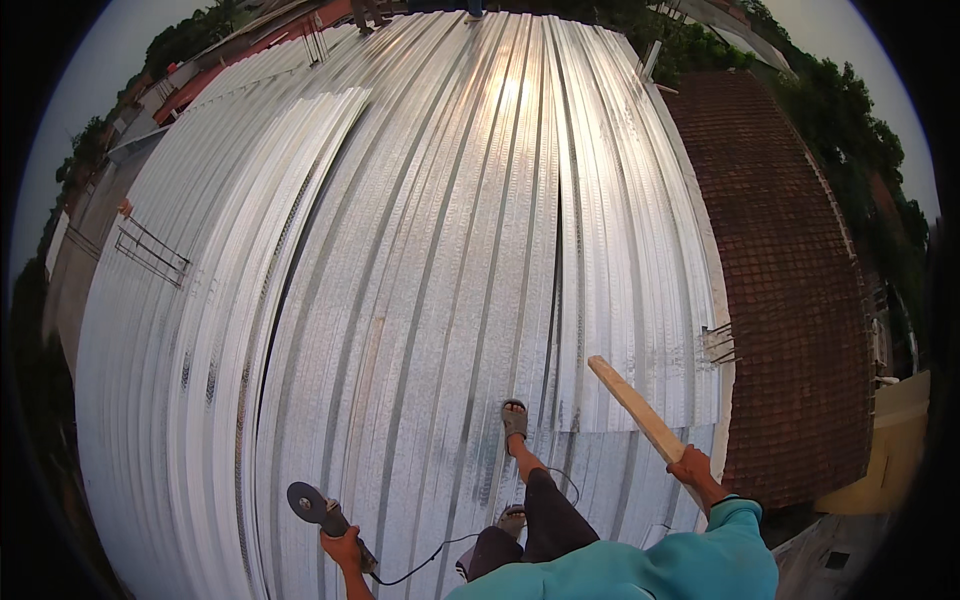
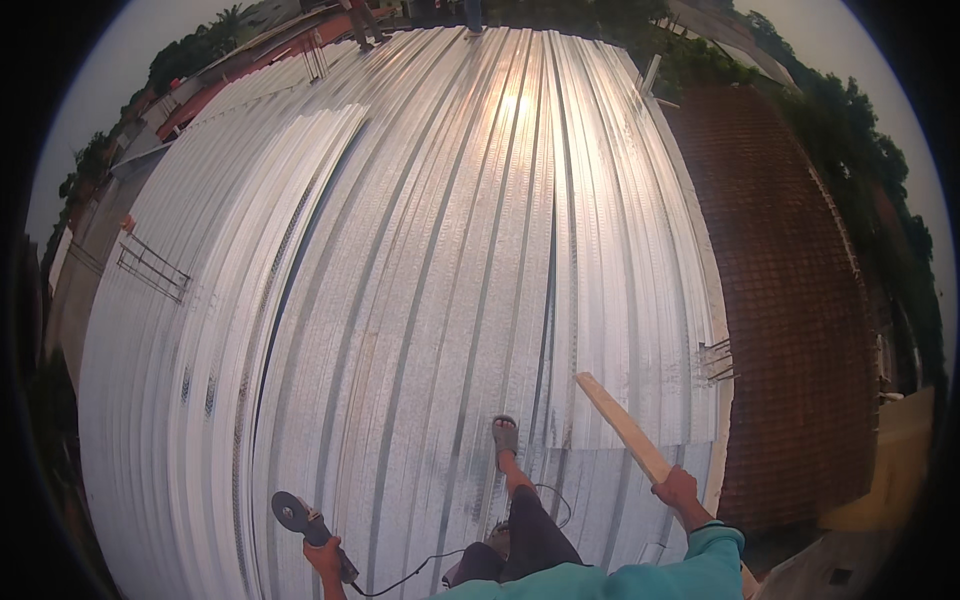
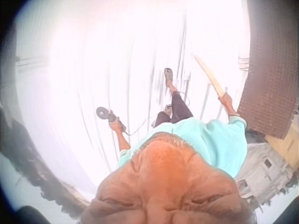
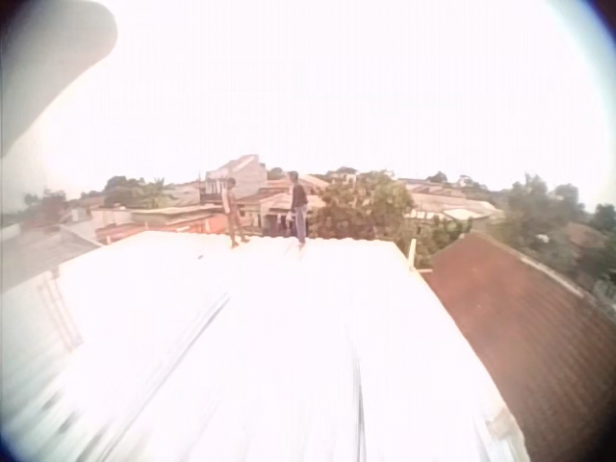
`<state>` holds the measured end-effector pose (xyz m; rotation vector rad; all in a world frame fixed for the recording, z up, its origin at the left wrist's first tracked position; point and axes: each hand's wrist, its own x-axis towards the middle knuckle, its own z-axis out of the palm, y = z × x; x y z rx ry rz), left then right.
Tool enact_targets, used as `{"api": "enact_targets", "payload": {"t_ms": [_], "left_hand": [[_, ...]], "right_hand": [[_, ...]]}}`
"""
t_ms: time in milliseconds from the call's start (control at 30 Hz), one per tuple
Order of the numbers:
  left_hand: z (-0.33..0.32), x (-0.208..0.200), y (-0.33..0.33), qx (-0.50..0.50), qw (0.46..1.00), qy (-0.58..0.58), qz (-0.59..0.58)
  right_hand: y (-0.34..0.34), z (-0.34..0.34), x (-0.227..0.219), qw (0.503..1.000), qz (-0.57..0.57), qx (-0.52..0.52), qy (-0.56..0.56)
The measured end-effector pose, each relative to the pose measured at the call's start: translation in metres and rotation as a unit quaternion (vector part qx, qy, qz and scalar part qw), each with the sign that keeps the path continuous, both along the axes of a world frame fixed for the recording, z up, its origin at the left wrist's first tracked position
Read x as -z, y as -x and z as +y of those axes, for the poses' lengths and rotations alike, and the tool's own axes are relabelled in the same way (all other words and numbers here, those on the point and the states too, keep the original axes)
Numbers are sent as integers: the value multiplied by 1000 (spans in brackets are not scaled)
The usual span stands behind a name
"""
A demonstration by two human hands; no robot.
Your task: The person positions a wooden plank on a corrugated metal roof, then uses an angle grinder to cut along the metal sheet. They adjust the grinder and continue cutting near roof supports while walking across the surface.
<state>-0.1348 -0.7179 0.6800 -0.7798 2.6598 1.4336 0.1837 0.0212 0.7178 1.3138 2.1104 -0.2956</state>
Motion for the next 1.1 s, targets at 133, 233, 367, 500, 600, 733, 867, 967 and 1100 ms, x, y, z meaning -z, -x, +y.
{"api": "enact_targets", "payload": {"t_ms": [133,233,367,500,600,733,867,967,1100], "left_hand": [[46,23,56,-3,996,81,-22],[89,49,101,-78,986,119,-86],[143,43,156,-105,981,94,-130],[177,30,195,-46,972,156,-172],[184,26,210,-42,960,173,-215],[224,10,239,-44,945,150,-287],[243,19,304,-84,928,174,-319],[288,-1,380,-58,937,146,-314],[316,-31,476,5,976,-53,-212]], "right_hand": [[-1,30,-28,996,-30,82,-5],[44,63,-54,987,-51,155,-1],[88,112,-87,982,-39,180,-33],[148,164,-97,986,-48,146,-63],[209,180,-88,988,-13,145,-49],[295,182,-75,985,36,168,-28],[392,138,-37,974,61,216,11],[419,113,-2,965,89,239,63],[511,86,-15,945,77,300,107]]}}
